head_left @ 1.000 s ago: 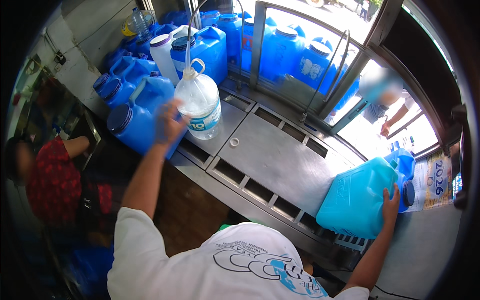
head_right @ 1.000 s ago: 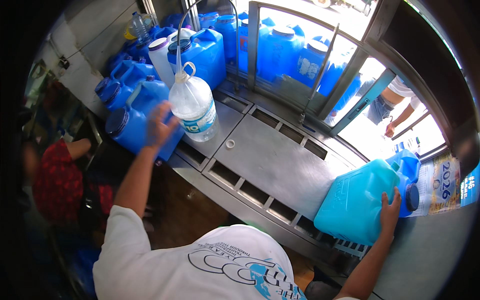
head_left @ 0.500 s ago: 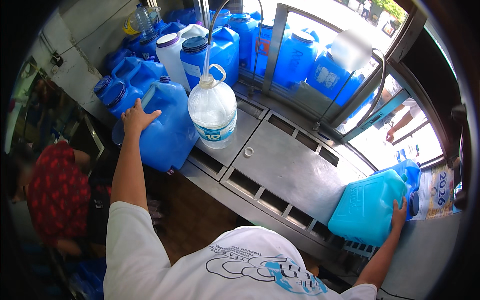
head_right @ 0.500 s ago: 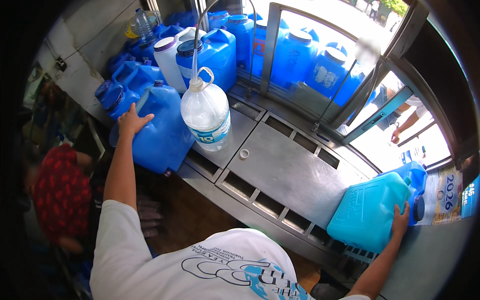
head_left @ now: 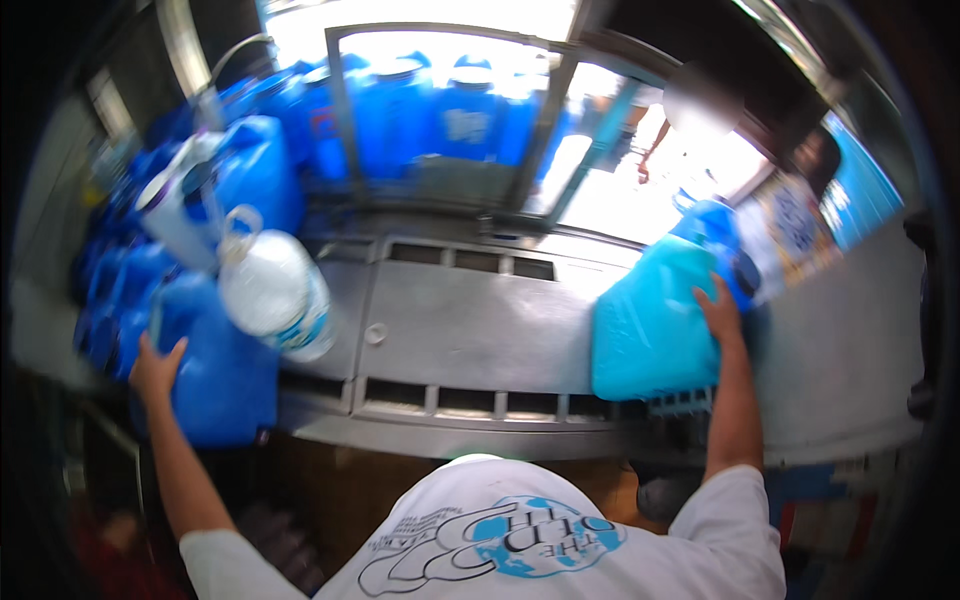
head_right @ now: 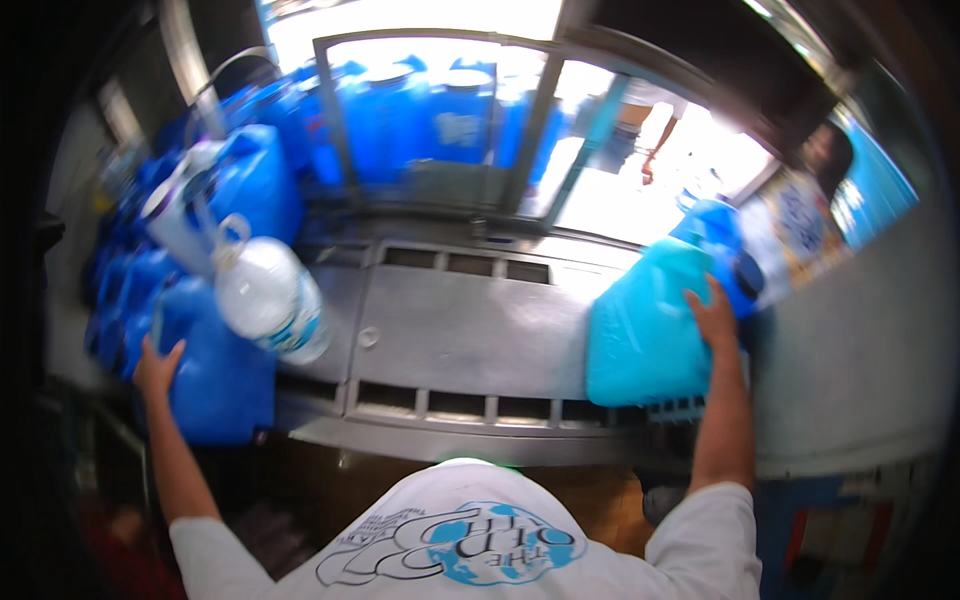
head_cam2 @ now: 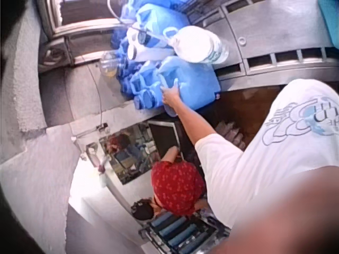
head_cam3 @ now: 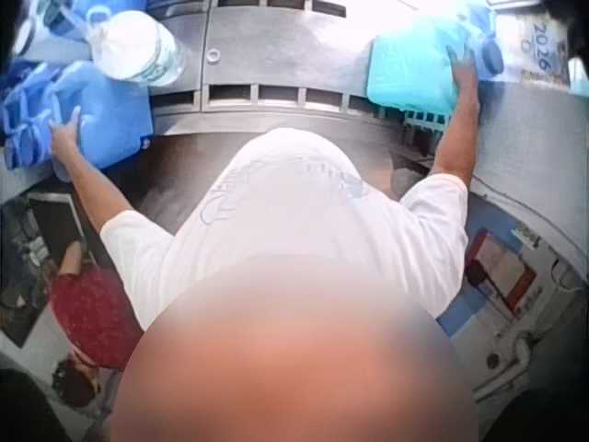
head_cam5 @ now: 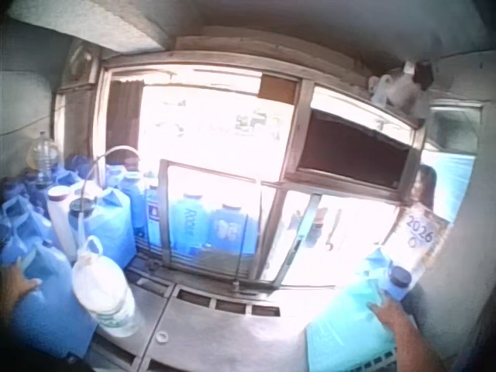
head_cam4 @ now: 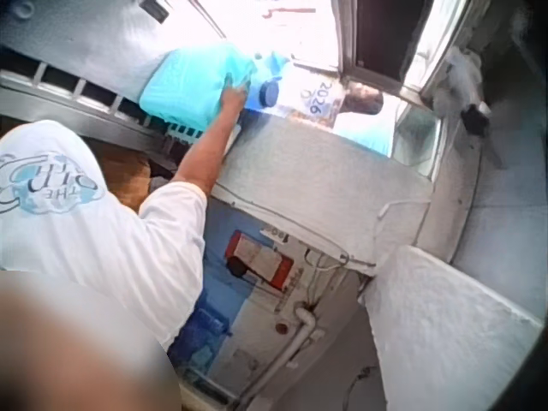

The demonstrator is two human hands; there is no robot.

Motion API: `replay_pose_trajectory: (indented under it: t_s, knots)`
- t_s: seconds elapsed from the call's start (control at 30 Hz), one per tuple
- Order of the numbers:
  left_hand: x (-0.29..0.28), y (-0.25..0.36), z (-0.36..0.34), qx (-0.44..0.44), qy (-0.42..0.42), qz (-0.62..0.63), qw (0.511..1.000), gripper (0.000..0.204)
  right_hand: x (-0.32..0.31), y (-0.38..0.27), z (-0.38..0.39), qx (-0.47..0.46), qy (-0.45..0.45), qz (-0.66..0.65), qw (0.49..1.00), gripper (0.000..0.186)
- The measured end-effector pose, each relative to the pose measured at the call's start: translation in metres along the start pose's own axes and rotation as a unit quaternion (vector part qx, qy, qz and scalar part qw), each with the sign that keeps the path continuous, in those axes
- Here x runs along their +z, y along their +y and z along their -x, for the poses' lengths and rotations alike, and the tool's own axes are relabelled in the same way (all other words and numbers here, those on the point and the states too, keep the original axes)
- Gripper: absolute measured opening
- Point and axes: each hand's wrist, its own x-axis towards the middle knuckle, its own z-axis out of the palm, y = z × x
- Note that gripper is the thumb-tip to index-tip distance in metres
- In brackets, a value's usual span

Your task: The person fills several large blue plastic water containers and smaller bottles from a tap at a service counter. They place containers under the spout, open and close caps, and hand filled containers to customers. The person also uses a handheld device to treat the water in one container.

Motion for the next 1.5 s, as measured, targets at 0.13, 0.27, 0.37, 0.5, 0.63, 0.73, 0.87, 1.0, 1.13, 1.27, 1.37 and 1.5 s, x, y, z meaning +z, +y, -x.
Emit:
replay_pose_trajectory:
  t_s: [0.13, 0.27, 0.37, 0.5, 0.63, 0.73, 0.87, 1.0, 1.13, 1.27, 1.37, 1.5]
  knots:
    - [0.002, -0.005, -0.005, -0.042, -0.043, -0.025, 0.998, 0.095, -0.015, -0.030, -0.007, 0.066, -0.050, 0.046, 0.996, 0.076]
    - [-0.003, 0.009, 0.014, 0.139, 0.275, -0.059, 0.950, 0.063, -0.040, -0.040, -0.040, -0.015, 0.011, 0.144, 0.989, 0.058]
    - [-0.010, 0.085, 0.073, 0.283, 0.287, 0.032, 0.914, 0.050, -0.033, -0.060, -0.102, -0.062, -0.060, 0.058, 0.995, 0.052]
    - [-0.001, 0.221, 0.151, 0.431, 0.098, 0.184, 0.878, 0.046, 0.001, -0.089, -0.204, -0.010, -0.201, 0.121, 0.972, 0.061]
    - [0.030, 0.302, 0.162, 0.437, 0.005, 0.215, 0.873, 0.048, 0.048, -0.072, -0.299, 0.075, -0.070, -0.028, 0.994, 0.060]
    - [0.040, 0.344, 0.155, 0.434, -0.002, 0.248, 0.866, 0.052, 0.047, -0.064, -0.302, -0.025, -0.364, -0.037, 0.930, 0.049]
    - [0.067, 0.389, 0.123, 0.371, -0.065, 0.177, 0.909, 0.067, 0.076, 0.000, -0.285, -0.248, -0.273, 0.228, 0.901, 0.045]
    - [0.079, 0.414, 0.086, 0.208, -0.210, 0.135, 0.946, 0.082, 0.086, -0.018, -0.243, -0.112, -0.359, 0.033, 0.926, 0.056]
    - [0.124, 0.442, 0.038, 0.125, -0.217, 0.181, 0.951, 0.091, 0.077, -0.023, -0.236, -0.089, -0.316, 0.004, 0.944, 0.050]
    - [0.155, 0.477, 0.001, 0.080, -0.242, 0.207, 0.945, 0.097, 0.048, -0.025, -0.223, -0.128, -0.233, 0.145, 0.953, 0.051]
    - [0.182, 0.498, -0.024, 0.067, -0.262, 0.231, 0.934, 0.101, 0.039, 0.008, -0.201, -0.107, -0.157, 0.117, 0.975, 0.049]
    - [0.232, 0.503, -0.044, 0.071, -0.230, 0.263, 0.934, 0.101, 0.039, 0.003, -0.183, -0.002, -0.136, 0.069, 0.988, 0.038]
